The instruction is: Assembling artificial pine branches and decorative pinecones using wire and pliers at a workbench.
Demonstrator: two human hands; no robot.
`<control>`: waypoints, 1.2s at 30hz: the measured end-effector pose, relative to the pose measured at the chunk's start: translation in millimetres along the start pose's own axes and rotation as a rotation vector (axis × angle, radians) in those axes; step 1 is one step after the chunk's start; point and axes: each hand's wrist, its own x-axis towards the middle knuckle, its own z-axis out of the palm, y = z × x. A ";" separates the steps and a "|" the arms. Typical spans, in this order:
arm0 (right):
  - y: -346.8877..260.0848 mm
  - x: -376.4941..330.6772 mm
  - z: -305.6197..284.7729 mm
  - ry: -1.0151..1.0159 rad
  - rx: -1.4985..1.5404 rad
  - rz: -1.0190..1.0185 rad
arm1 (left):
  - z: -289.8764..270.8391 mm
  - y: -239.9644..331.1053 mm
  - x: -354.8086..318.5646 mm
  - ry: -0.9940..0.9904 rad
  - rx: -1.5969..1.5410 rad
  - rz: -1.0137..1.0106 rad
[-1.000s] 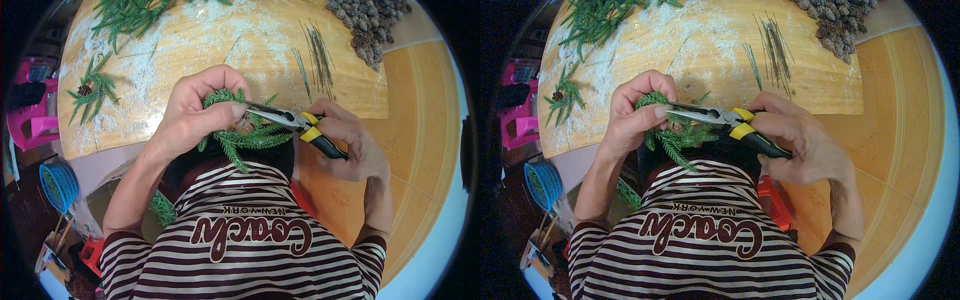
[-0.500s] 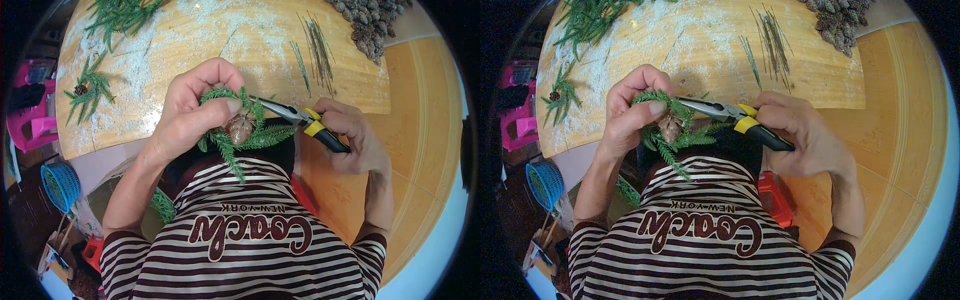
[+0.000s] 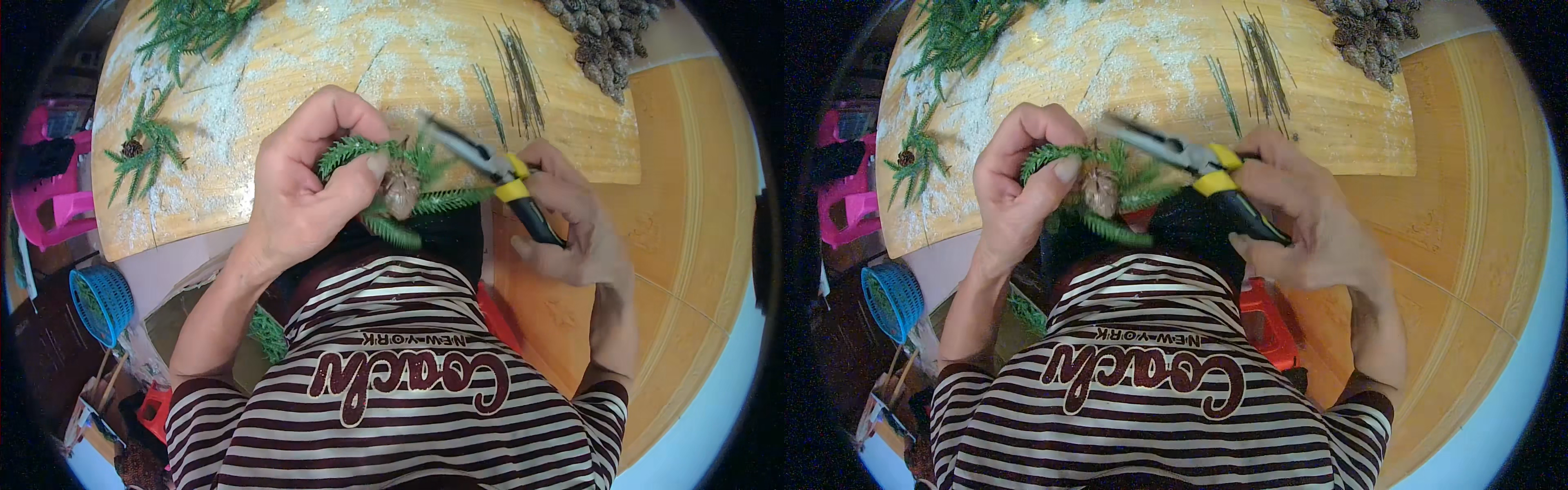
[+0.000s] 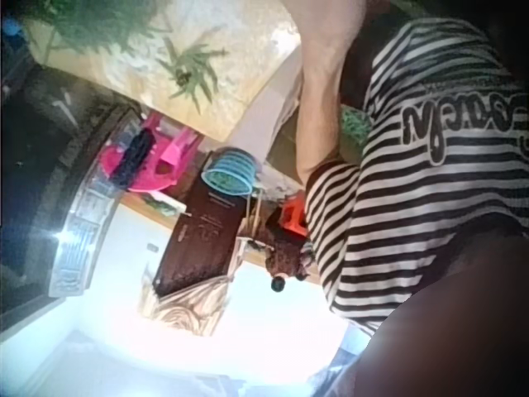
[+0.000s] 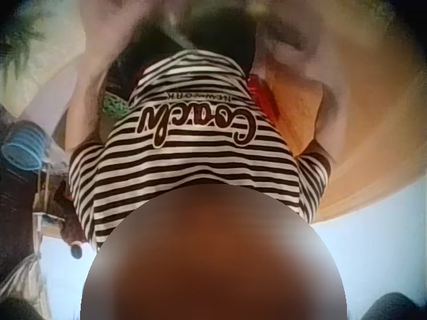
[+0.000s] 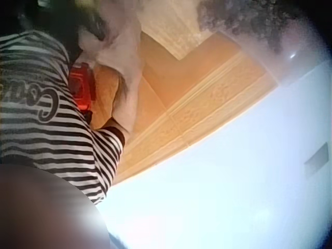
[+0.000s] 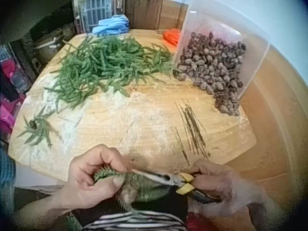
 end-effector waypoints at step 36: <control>-11.2 2.8 24.2 0.062 -0.119 -0.138 | 2.8 1.5 0.5 0.148 0.736 0.689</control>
